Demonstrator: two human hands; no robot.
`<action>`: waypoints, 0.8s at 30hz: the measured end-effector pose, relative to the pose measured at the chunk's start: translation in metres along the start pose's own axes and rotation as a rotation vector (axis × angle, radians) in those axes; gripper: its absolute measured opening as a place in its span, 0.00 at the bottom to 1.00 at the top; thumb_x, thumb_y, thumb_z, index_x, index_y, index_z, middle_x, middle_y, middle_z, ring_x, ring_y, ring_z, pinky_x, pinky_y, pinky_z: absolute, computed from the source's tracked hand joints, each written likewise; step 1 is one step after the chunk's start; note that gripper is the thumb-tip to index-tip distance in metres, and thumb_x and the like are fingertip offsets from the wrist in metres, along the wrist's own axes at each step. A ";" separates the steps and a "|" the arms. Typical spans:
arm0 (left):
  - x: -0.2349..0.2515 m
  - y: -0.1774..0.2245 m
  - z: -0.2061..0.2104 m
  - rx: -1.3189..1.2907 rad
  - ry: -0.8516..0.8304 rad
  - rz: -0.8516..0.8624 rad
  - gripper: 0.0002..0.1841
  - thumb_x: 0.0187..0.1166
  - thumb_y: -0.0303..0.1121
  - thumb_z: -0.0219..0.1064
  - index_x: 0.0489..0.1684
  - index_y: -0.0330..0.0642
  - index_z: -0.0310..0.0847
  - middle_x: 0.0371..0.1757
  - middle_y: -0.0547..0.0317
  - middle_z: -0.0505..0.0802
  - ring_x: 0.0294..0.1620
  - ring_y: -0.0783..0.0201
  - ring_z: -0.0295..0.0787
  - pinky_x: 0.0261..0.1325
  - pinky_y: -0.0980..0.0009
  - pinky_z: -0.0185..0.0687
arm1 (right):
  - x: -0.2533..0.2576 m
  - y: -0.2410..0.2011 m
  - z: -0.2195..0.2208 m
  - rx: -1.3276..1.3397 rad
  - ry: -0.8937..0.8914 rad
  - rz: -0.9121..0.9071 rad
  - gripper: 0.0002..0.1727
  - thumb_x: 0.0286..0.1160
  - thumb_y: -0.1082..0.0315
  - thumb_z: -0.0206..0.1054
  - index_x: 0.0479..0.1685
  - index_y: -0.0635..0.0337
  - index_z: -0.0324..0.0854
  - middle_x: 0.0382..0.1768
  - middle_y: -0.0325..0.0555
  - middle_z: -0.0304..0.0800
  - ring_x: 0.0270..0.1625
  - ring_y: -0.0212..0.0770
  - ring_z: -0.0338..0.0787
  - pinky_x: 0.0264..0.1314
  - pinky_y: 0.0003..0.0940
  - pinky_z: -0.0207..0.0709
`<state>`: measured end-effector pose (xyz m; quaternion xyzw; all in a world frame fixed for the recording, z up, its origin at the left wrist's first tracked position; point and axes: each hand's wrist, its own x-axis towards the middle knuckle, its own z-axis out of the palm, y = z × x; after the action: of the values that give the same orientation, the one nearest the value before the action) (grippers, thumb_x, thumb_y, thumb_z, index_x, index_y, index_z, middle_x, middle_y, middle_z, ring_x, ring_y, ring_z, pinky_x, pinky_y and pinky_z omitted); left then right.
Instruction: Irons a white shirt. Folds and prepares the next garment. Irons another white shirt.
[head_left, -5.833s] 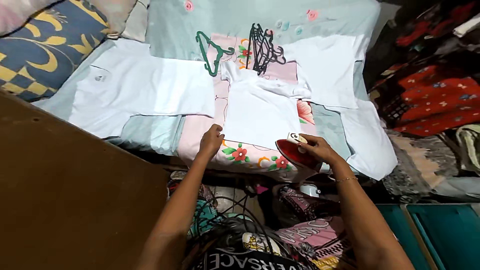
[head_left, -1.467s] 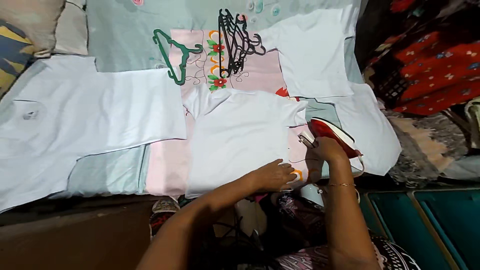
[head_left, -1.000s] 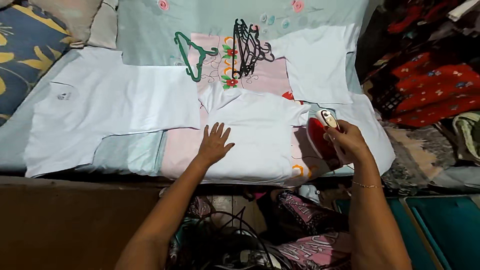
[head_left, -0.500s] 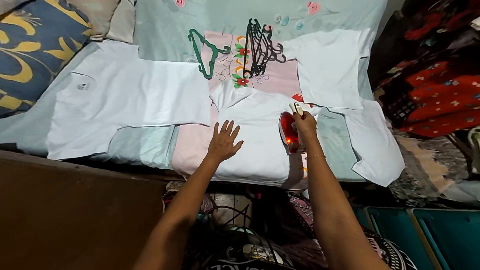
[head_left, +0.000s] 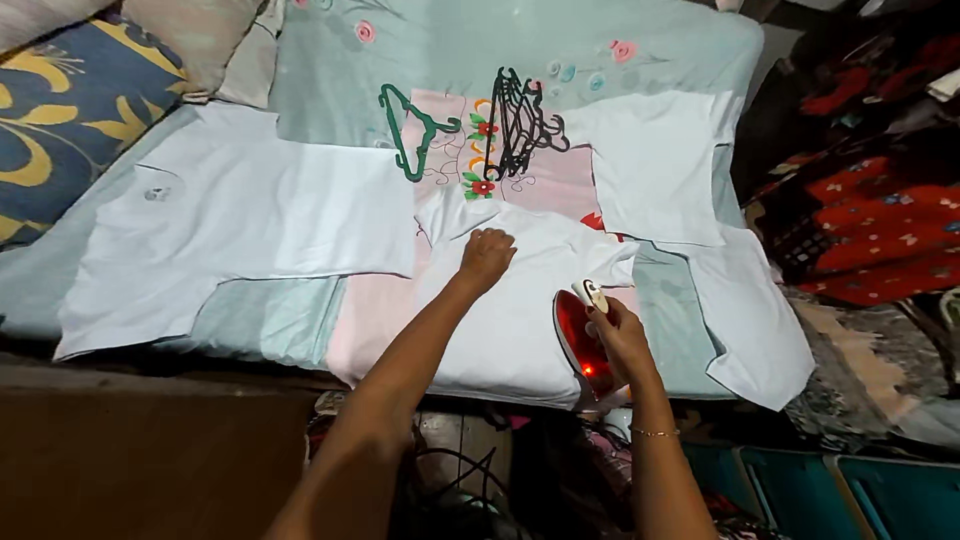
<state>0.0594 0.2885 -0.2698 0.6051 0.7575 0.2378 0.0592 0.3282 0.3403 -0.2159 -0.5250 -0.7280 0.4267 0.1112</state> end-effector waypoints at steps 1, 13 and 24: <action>0.023 0.003 0.006 -0.004 -0.018 0.017 0.16 0.88 0.35 0.61 0.60 0.32 0.88 0.63 0.38 0.91 0.71 0.38 0.84 0.76 0.37 0.71 | 0.001 -0.002 0.001 -0.001 0.008 0.003 0.21 0.88 0.59 0.60 0.72 0.62 0.78 0.41 0.53 0.89 0.33 0.43 0.87 0.40 0.45 0.83; 0.169 0.020 0.038 -0.110 -0.482 -0.183 0.17 0.82 0.35 0.67 0.62 0.33 0.85 0.70 0.37 0.86 0.79 0.37 0.75 0.75 0.27 0.63 | 0.034 -0.027 0.020 -0.040 0.136 0.072 0.22 0.89 0.57 0.60 0.73 0.61 0.78 0.42 0.53 0.91 0.39 0.47 0.90 0.46 0.49 0.84; 0.158 -0.056 -0.020 -0.109 -0.477 -0.183 0.30 0.76 0.44 0.75 0.72 0.34 0.77 0.67 0.36 0.88 0.72 0.36 0.82 0.74 0.31 0.71 | 0.200 -0.088 0.042 -0.035 0.222 0.090 0.28 0.88 0.51 0.58 0.65 0.71 0.79 0.55 0.68 0.87 0.58 0.63 0.88 0.62 0.64 0.78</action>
<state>-0.0388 0.4234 -0.2455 0.5687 0.7599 0.1226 0.2901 0.1594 0.4832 -0.2340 -0.6032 -0.6941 0.3576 0.1627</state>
